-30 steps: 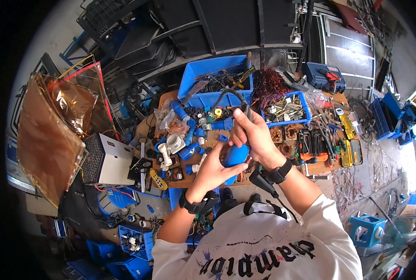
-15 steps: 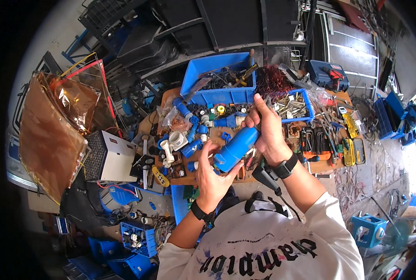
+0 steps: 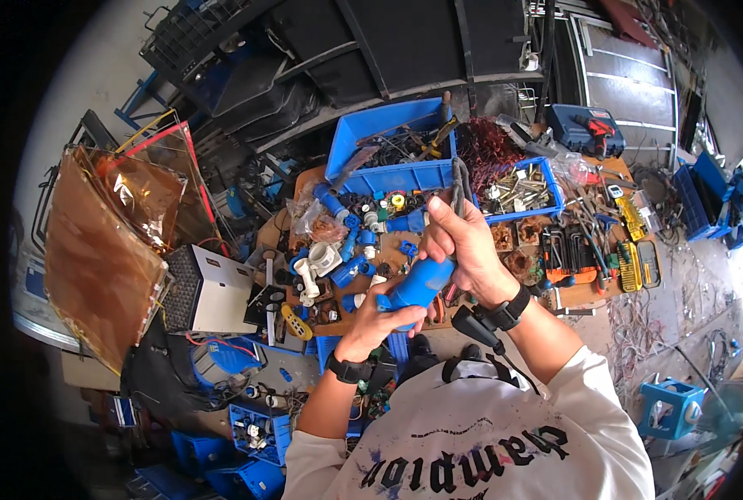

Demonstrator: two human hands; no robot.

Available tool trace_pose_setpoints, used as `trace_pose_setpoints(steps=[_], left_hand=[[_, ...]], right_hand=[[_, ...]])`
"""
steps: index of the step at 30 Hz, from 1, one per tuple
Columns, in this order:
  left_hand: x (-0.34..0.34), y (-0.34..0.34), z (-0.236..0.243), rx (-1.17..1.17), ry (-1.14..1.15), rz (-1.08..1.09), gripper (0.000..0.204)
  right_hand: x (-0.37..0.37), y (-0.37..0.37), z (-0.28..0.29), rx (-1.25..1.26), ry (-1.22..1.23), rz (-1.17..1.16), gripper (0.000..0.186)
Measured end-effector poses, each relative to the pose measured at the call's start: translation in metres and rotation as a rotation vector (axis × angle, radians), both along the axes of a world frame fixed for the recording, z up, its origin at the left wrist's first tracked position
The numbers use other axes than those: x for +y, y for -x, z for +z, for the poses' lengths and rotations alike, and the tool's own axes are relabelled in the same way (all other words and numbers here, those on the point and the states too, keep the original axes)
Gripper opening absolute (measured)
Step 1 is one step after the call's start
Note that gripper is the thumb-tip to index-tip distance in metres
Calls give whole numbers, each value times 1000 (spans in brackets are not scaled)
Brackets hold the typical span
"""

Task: The person picks up and inspects various small electronic components and tools from a cluttered workbench. They handle a white plastic housing, a small gold-colored metal bracket, a blue cylindrical device, and a black cable, turning them over in their hands to examine them closely before placing them back on the table.

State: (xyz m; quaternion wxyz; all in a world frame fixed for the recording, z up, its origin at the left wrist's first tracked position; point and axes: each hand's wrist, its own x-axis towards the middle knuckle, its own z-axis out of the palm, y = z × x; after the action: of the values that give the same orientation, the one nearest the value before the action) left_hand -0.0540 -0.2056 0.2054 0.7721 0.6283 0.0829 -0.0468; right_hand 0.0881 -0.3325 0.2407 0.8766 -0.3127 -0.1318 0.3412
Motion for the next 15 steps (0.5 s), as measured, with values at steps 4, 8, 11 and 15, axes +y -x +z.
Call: trace_pose_setpoints(steps=[4, 8, 11, 15], left_hand=[[2, -1, -10, -6, 385, -152, 62], [8, -2, -14, 32, 266, -33, 67], [2, -5, -9, -95, -71, 333, 74], [-8, -6, 8, -451, -1197, 424, 88]], right_hand=[[0, 1, -2, -69, -171, 115, 20], [3, -5, 0, -21, -36, 1, 22], [13, -6, -10, 34, 49, -130, 24], [29, -5, -23, 97, 87, -262, 23]])
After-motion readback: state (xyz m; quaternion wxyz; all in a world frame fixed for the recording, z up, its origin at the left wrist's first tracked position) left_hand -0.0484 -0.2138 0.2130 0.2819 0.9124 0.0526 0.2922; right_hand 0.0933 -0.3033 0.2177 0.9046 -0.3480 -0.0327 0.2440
